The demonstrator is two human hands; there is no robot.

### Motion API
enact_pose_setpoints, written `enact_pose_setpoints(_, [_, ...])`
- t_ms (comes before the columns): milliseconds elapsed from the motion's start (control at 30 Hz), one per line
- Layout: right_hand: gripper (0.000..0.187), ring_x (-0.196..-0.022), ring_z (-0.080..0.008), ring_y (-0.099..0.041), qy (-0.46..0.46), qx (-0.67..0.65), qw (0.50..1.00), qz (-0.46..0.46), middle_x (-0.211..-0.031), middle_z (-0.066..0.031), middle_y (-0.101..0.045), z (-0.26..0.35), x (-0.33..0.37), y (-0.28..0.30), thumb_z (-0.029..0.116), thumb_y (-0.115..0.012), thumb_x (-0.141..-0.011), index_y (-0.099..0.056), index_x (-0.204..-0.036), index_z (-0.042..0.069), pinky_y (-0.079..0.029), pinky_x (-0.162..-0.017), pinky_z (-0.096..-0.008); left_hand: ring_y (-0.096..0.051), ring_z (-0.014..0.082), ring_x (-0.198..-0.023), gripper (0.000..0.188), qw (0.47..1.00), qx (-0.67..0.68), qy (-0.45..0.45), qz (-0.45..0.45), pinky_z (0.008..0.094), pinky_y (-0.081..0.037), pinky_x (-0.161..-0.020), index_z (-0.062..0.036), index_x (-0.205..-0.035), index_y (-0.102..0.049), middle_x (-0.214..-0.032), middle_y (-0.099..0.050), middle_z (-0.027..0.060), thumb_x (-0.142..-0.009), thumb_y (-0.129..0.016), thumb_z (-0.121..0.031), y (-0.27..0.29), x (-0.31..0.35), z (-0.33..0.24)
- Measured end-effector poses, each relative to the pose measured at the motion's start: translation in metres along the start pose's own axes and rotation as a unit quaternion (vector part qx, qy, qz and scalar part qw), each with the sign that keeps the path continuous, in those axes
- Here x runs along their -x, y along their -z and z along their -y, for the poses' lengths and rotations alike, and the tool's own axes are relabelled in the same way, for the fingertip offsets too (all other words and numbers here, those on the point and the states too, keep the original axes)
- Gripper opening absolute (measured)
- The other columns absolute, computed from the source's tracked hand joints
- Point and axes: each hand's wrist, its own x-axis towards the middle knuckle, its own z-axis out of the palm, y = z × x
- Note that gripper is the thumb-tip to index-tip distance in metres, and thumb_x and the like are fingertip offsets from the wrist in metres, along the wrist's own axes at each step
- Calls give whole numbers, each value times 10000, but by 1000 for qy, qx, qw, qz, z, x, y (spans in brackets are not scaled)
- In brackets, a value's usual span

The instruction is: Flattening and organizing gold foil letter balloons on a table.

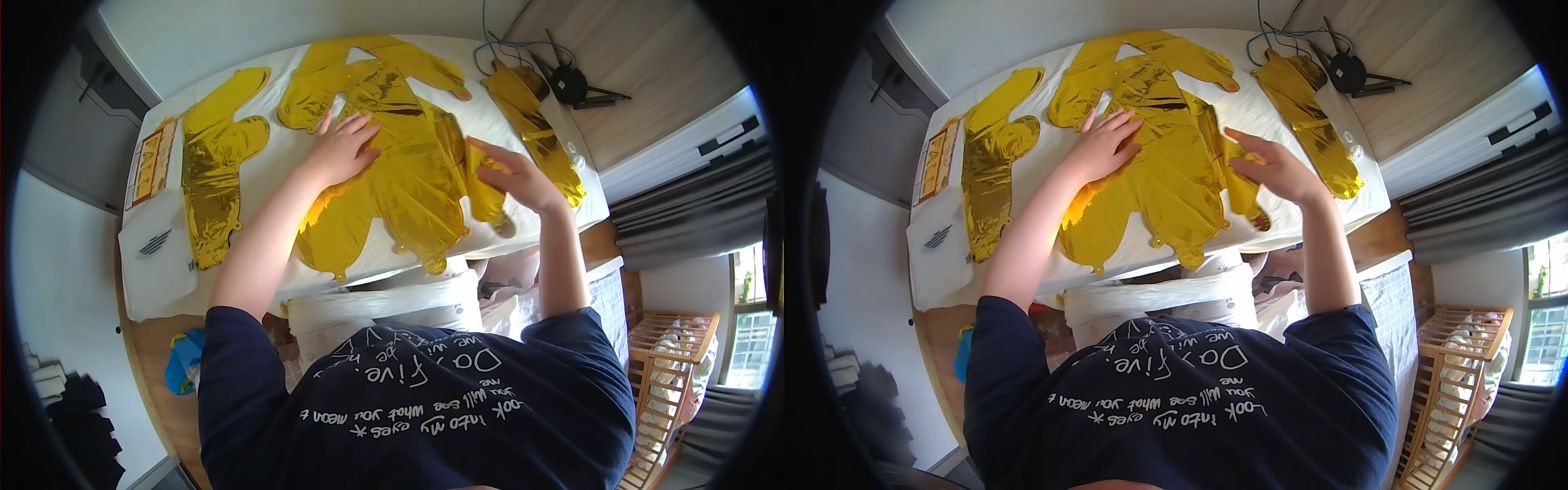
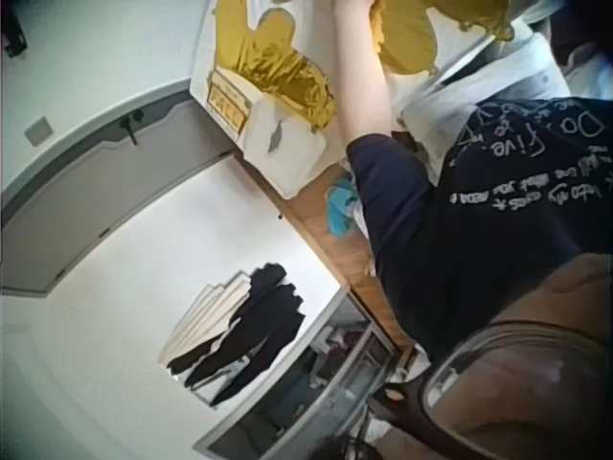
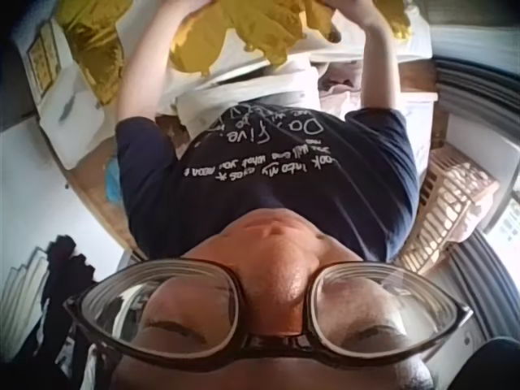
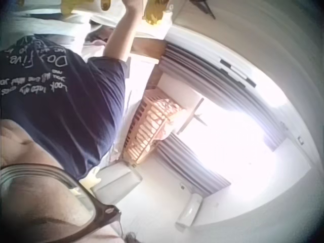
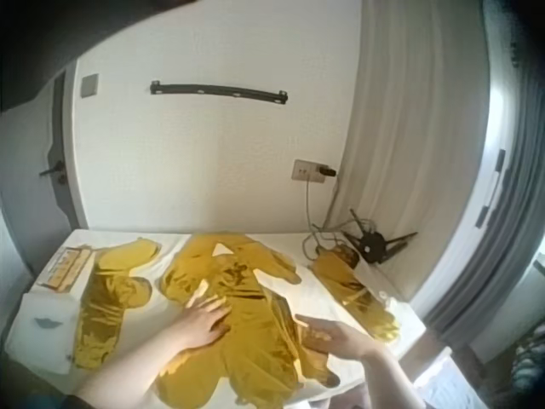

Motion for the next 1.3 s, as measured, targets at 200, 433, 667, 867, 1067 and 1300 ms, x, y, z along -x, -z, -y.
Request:
enact_pose_setpoints(200, [535, -1303, -273, -556, 134, 73, 983, 100, -1485, -147, -532, 8, -25, -39, 320, -619, -986, -525, -1457, 86, -430, -1083, -367, -348, 253, -1478, 552, 1000, 0, 6, 6, 539, -85, -1238, -147, -1485, -486, -1577, -410, 107, -1012, -517, -431, 1, 2, 1])
enact_pose_setpoints(433, [343, -1138, -292, -643, 63, 33, 997, 40, -1276, -151, -656, -3, -52, -54, 305, -590, -1007, -665, -1175, 16, -482, -1001, -377, -348, 253, -1477, 556, 1000, -3, 3, -1, 538, -88, -1239, -167, -1493, -480, -1578, -409, 103, -1015, -508, -448, -4, 1, 4])
enact_pose_setpoints(667, [480, -1390, -342, -446, 187, 314, 914, -179, -1513, -189, -448, -36, -100, -67, 238, -610, -986, -511, -1410, 35, -379, -1148, -411, -336, 254, -1483, 571, 1000, -8, 3, 8, 557, -82, -1234, -166, -1504, -461, -1582, -402, 103, -1019, -496, -466, -5, 0, 6])
enact_pose_setpoints(867, [648, -1512, -346, -245, 156, 380, 908, -79, -1607, -209, -302, -44, -111, -73, 363, -498, -1034, -321, -1534, -9, -242, -1231, -433, -337, 250, -1482, 573, 1000, -9, -4, 1, 553, -85, -1233, -169, -1511, -451, -1581, -404, 102, -1022, -493, -466, -6, 1, 7])
enact_pose_setpoints(1067, [713, -1519, -363, -219, 156, 405, 899, -52, -1612, -224, -282, -42, -111, -72, 471, -467, -1034, -312, -1539, -8, -188, -1244, -448, -341, 249, -1480, 567, 1000, -9, -4, 1, 551, -87, -1234, -172, -1506, -459, -1579, -407, 102, -1021, -500, -462, -5, 1, 6])
enact_pose_setpoints(1300, [796, -1520, -354, -223, 170, 423, 887, -78, -1613, -213, -288, -50, -109, -76, 593, -426, -1015, -335, -1532, -5, -191, -1241, -452, -346, 249, -1477, 559, 1000, -5, -2, 3, 547, -89, -1235, -174, -1503, -465, -1582, -402, 103, -1022, -500, -458, -4, 1, 4])
